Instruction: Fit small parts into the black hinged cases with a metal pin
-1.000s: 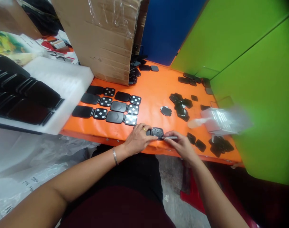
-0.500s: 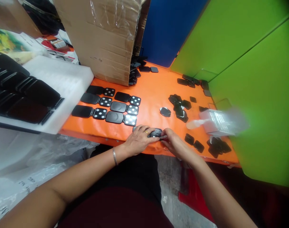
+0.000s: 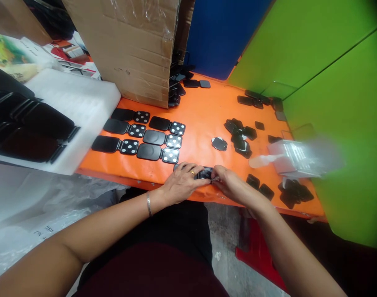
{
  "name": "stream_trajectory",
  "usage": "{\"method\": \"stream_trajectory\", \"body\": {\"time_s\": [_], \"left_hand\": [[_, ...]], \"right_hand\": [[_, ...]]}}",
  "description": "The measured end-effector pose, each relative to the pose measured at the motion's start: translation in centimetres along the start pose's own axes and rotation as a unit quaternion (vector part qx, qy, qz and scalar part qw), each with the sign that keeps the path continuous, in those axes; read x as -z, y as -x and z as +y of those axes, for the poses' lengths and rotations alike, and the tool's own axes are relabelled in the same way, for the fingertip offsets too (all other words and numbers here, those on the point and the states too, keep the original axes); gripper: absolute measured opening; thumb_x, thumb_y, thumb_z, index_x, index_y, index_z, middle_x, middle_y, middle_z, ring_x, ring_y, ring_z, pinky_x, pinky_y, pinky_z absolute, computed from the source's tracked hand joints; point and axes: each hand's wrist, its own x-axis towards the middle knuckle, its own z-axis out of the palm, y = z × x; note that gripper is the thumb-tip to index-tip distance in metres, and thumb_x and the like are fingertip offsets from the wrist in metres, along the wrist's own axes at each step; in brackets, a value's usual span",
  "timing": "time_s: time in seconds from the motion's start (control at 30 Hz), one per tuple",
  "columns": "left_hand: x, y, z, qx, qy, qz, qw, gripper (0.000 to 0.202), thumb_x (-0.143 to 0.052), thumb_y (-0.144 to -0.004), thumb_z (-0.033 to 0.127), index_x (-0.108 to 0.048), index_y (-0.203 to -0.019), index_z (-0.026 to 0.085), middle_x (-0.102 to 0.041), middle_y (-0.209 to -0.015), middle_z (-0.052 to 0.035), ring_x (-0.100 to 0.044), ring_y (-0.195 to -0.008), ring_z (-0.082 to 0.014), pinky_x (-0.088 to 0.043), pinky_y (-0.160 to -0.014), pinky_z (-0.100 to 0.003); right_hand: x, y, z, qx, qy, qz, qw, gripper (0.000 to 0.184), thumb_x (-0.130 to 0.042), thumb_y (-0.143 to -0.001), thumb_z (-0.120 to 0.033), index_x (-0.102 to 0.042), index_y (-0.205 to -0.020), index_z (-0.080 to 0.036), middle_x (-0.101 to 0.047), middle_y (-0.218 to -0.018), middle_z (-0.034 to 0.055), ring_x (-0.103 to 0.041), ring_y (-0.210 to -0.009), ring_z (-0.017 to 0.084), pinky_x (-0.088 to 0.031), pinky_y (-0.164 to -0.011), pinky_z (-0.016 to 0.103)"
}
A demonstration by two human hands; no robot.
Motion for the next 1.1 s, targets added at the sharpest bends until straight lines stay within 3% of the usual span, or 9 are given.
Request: {"method": "stream_trajectory", "body": {"time_s": [0.2, 0.37, 0.47, 0.6, 0.8, 0.93, 1.1], "left_hand": [[0.2, -0.1, 0.0, -0.006, -0.013, -0.014, 1.0, 0.037, -0.052, -0.093, 0.022, -0.056, -0.125, 0.04, -0.05, -0.129, -0.0042, -0.046, -0.115, -0.0242, -0.036, -0.095, -0.042], [0.1, -0.1, 0.1, -0.005, -0.025, -0.008, 1.0, 0.042, -0.051, -0.092, 0.019, -0.053, -0.128, 0.042, -0.051, -0.127, -0.0044, -0.046, -0.113, -0.0244, -0.036, -0.094, -0.042], [0.1, -0.1, 0.1, -0.009, -0.028, -0.004, 1.0, 0.04, -0.05, -0.093, 0.019, -0.054, -0.126, 0.041, -0.051, -0.126, -0.005, -0.046, -0.114, -0.025, -0.036, -0.094, -0.043], [0.1, 0.0, 0.0, -0.011, -0.023, -0.004, 1.0, 0.039, -0.052, -0.092, 0.019, -0.056, -0.124, 0.041, -0.05, -0.129, -0.0049, -0.046, -0.115, -0.0254, -0.035, -0.095, -0.044], [-0.2, 0.1, -0.1, -0.014, -0.029, 0.001, 0.999, 0.039, -0.054, -0.092, 0.02, -0.056, -0.126, 0.041, -0.05, -0.13, -0.0057, -0.046, -0.116, -0.0257, -0.036, -0.094, -0.043], [-0.5, 0.2, -0.3, -0.021, -0.018, 0.015, 1.0, 0.037, -0.052, -0.094, 0.022, -0.056, -0.126, 0.039, -0.051, -0.131, -0.006, -0.045, -0.118, -0.0259, -0.037, -0.094, -0.043], [-0.7, 0.4, -0.3, -0.021, -0.001, 0.026, 0.999, 0.033, -0.05, -0.095, 0.022, -0.058, -0.124, 0.035, -0.053, -0.13, -0.0047, -0.043, -0.12, -0.0254, -0.037, -0.096, -0.043]], "right_hand": [[2.1, -1.8, 1.1, 0.03, -0.007, -0.104, 0.994, 0.005, -0.054, -0.081, -0.02, -0.05, -0.084, -0.021, -0.059, -0.08, 0.0025, -0.052, -0.068, 0.015, -0.043, -0.06, 0.026], [2.1, -1.5, 0.3, 0.029, -0.018, -0.168, 0.985, 0.005, -0.056, -0.08, -0.018, -0.052, -0.081, -0.021, -0.058, -0.076, 0.0012, -0.051, -0.063, 0.013, -0.041, -0.056, 0.025], [1.7, 0.1, 0.4, 0.017, -0.043, -0.125, 0.991, 0.005, -0.055, -0.085, -0.025, -0.053, -0.085, -0.021, -0.059, -0.084, 0.0035, -0.054, -0.072, 0.016, -0.046, -0.065, 0.029], [1.8, 2.2, 1.4, -0.024, -0.15, -0.109, 0.982, 0.02, -0.06, -0.086, -0.039, -0.054, -0.083, -0.02, -0.061, -0.087, 0.0049, -0.058, -0.081, 0.019, -0.049, -0.074, 0.033], [1.1, 2.9, 2.4, -0.064, -0.262, 0.052, 0.962, 0.033, -0.068, -0.079, -0.049, -0.054, -0.084, -0.02, -0.063, -0.094, 0.007, -0.062, -0.088, 0.021, -0.051, -0.079, 0.035], [-0.5, 1.7, 2.5, -0.042, -0.212, 0.073, 0.974, 0.026, -0.062, -0.083, -0.045, -0.054, -0.086, -0.02, -0.062, -0.09, 0.0055, -0.061, -0.082, 0.019, -0.052, -0.074, 0.033], [-1.7, 0.9, 1.8, -0.019, -0.066, 0.069, 0.995, 0.01, -0.048, -0.089, -0.031, -0.047, -0.087, -0.021, -0.058, -0.084, 0.0042, -0.057, -0.075, 0.018, -0.048, -0.067, 0.03]]}}
